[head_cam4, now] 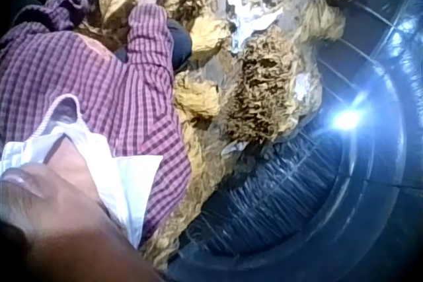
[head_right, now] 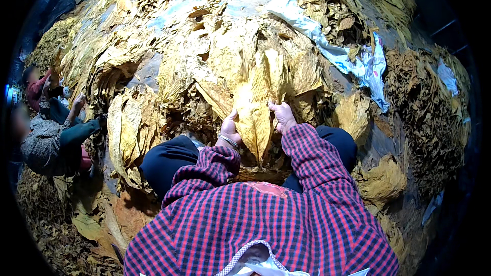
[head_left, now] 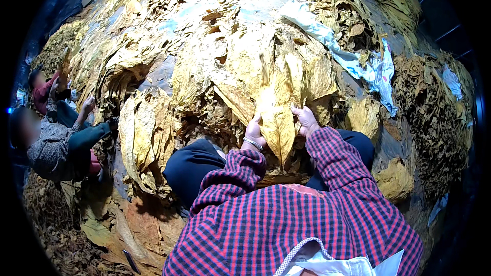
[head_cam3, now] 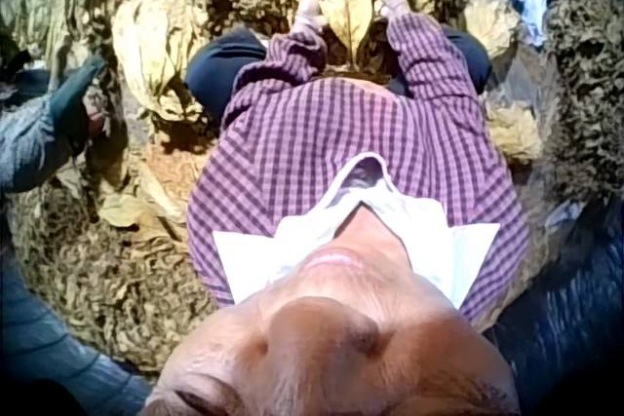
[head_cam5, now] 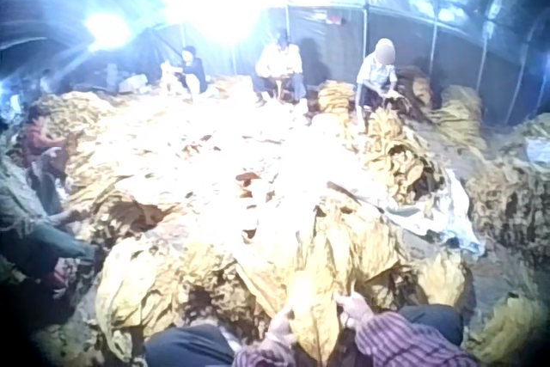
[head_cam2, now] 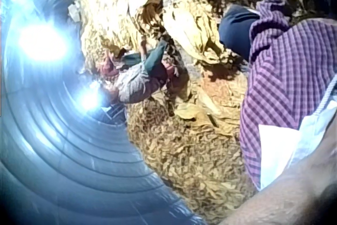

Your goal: The person sits cross-legged on the floor and repeatedly picks up dried leaves from a large pile, separates them by hand, and places them back onto the pile. Other people are also sorting leaves in the background.

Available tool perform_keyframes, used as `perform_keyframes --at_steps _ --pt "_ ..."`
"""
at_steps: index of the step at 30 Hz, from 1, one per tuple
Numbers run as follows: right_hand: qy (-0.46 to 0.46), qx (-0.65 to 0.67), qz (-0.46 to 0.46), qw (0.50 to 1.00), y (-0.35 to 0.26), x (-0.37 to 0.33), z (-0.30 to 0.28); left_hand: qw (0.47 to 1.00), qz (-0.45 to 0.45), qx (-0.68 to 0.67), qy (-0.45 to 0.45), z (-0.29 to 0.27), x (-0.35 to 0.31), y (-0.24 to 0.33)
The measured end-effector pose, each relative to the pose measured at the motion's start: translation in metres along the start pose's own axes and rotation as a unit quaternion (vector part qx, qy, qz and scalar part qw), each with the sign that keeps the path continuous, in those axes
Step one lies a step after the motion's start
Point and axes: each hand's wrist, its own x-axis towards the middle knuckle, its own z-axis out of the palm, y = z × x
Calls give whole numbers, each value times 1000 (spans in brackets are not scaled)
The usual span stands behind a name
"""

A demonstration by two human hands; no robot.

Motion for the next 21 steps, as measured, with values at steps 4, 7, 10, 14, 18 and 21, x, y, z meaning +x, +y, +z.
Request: perform_keyframes --at_steps 4,7,10,14,18,21 --pt "1 -22 8 1000 4 5 -4 995 2 -61 -76 -6 1 -1" --pt "83 -98 33 991 -8 -6 1 998 51 -38 -25 -12 5 6" --pt "112 -8 21 993 -28 -17 12 980 187 29 52 -16 8 16" --pt "47 -110 23 992 -29 -29 29 979 197 36 36 -9 7 12" --pt "-51 -309 -39 949 -2 -33 36 986 160 24 39 -2 6 2" --pt "-18 -270 -28 962 4 -24 27 988 150 -30 -22 -5 7 8"
